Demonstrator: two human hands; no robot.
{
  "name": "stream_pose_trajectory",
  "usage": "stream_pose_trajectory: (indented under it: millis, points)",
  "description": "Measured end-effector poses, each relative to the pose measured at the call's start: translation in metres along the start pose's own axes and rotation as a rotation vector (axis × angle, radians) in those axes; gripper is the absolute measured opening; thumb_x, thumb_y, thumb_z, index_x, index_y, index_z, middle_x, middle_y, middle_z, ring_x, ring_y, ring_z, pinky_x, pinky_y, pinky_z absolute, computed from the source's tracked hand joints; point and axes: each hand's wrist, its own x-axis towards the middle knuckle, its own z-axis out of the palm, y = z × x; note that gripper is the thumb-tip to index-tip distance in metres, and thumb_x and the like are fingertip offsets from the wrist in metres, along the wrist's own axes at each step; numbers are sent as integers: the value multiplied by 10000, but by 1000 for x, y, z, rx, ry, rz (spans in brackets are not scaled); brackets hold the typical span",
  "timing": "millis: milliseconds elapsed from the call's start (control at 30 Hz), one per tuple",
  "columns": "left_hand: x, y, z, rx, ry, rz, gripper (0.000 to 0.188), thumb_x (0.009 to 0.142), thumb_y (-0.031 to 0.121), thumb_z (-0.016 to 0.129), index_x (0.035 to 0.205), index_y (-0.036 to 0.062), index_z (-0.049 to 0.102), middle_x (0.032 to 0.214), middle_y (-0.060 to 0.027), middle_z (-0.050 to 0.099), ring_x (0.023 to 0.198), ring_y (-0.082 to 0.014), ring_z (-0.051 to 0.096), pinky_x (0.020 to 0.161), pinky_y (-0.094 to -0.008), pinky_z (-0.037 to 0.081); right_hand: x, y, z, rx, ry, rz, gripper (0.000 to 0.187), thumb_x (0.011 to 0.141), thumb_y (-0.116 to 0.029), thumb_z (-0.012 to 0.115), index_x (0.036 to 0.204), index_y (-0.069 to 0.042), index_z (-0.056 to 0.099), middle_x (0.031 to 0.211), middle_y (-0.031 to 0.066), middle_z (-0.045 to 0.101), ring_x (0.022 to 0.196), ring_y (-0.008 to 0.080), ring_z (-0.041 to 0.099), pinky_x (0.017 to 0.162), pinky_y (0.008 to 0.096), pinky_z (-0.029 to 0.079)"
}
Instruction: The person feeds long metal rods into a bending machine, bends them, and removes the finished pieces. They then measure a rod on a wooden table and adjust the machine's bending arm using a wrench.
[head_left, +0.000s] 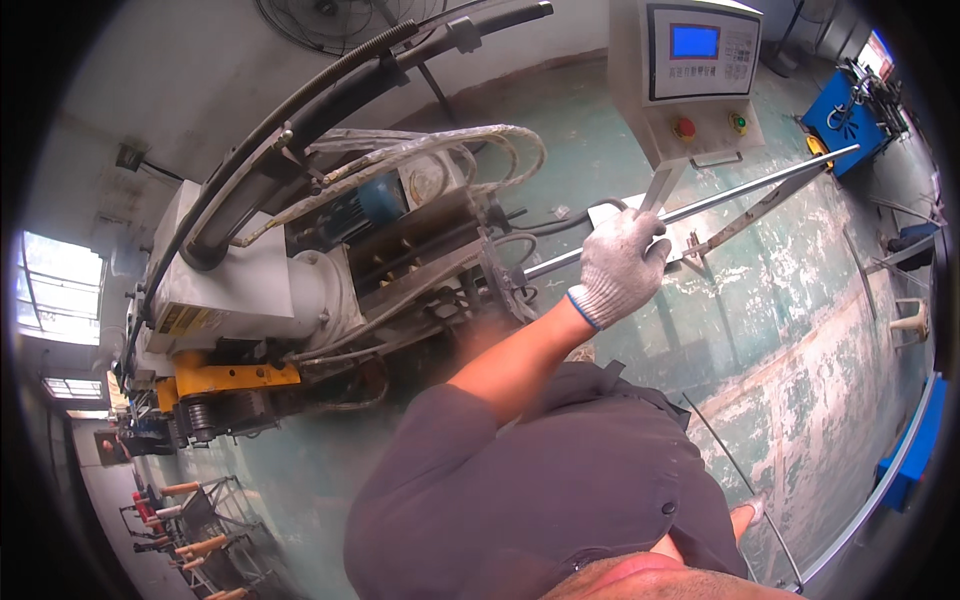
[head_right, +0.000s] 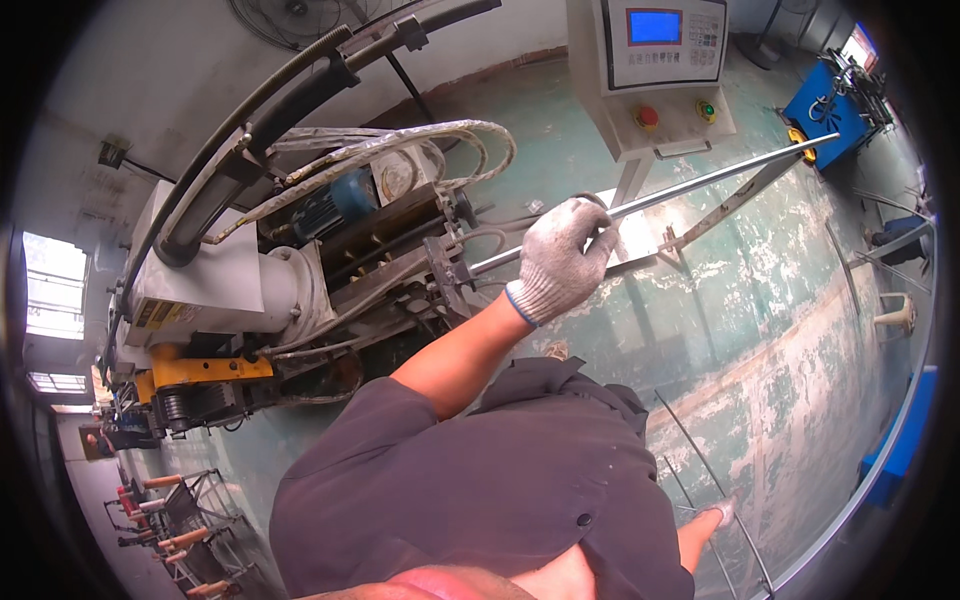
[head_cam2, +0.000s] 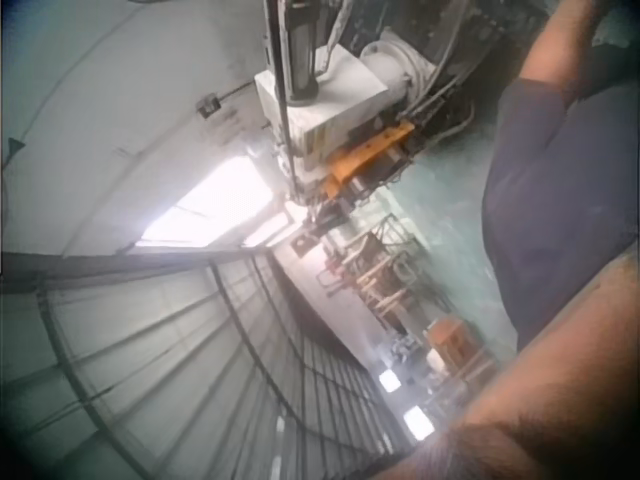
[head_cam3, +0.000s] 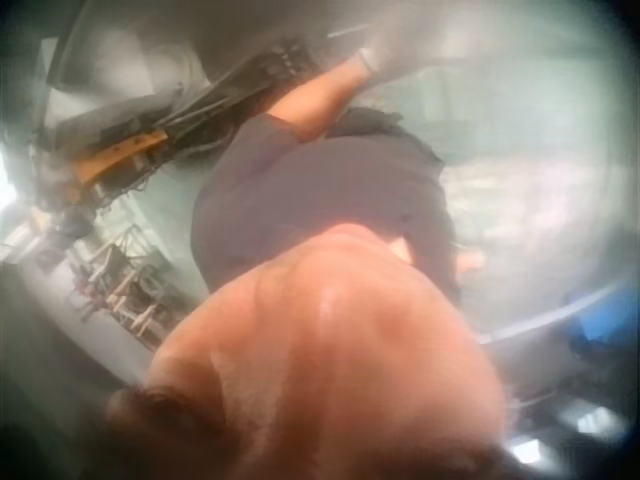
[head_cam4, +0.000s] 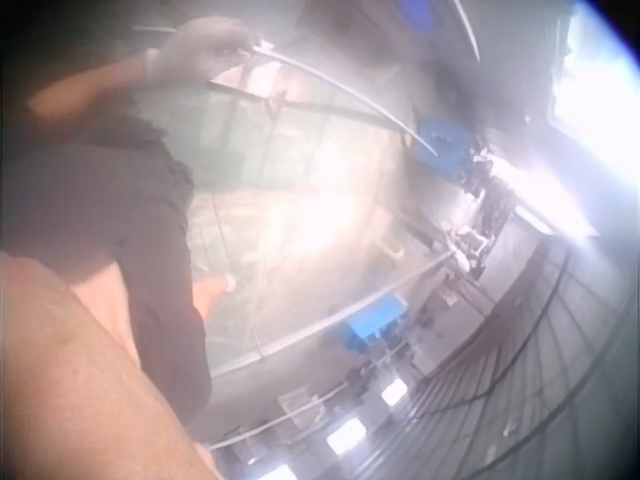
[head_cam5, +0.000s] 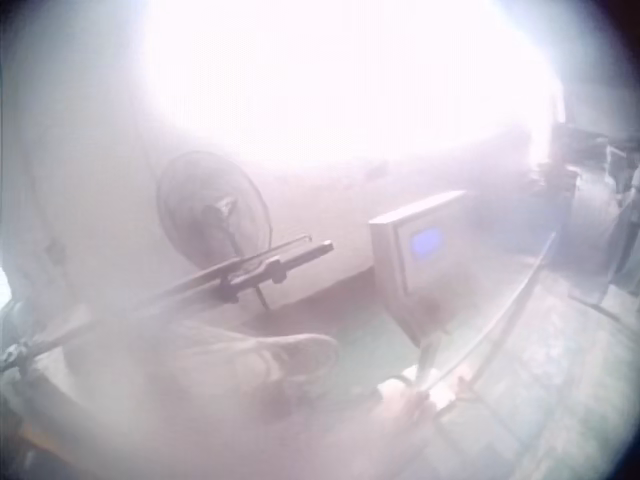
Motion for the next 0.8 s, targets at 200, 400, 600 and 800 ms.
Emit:
stream_pose_trajectory:
  millis: [200,400,600,800]
  points:
    - [46,-24,59,182,115,-46,176,847,98,815,984,72,708,937,-133,695,875,-360,702,795,-478,566,20,-74,37,-16,75,-10,735,915,-586,716,1378,-15,720,1401,178,733,1223,317,741,1054,516,564]
    - [49,-43,131,493,-201,-373,200,1000,309,674,1028,116,720,1013,-151,737,963,-378,732,842,-509,593,49,-139,73,-28,95,-99,592,934,-458,687,1303,1,749,1330,176,765,1156,321,767,976,491,590]
    - [60,-42,179,661,-28,-439,274,1011,349,678,1009,92,775,965,-194,778,890,-432,750,810,-532,594,79,-235,75,-71,142,-206,459,952,-330,658,1227,17,778,1259,173,796,1090,324,793,897,465,616]
    - [76,-37,220,805,-37,-535,328,1040,363,607,1039,75,763,996,-213,770,960,-445,733,848,-541,568,162,-355,130,-1,74,-377,427,950,-328,695,1208,2,776,1225,169,808,1044,329,798,897,461,612]
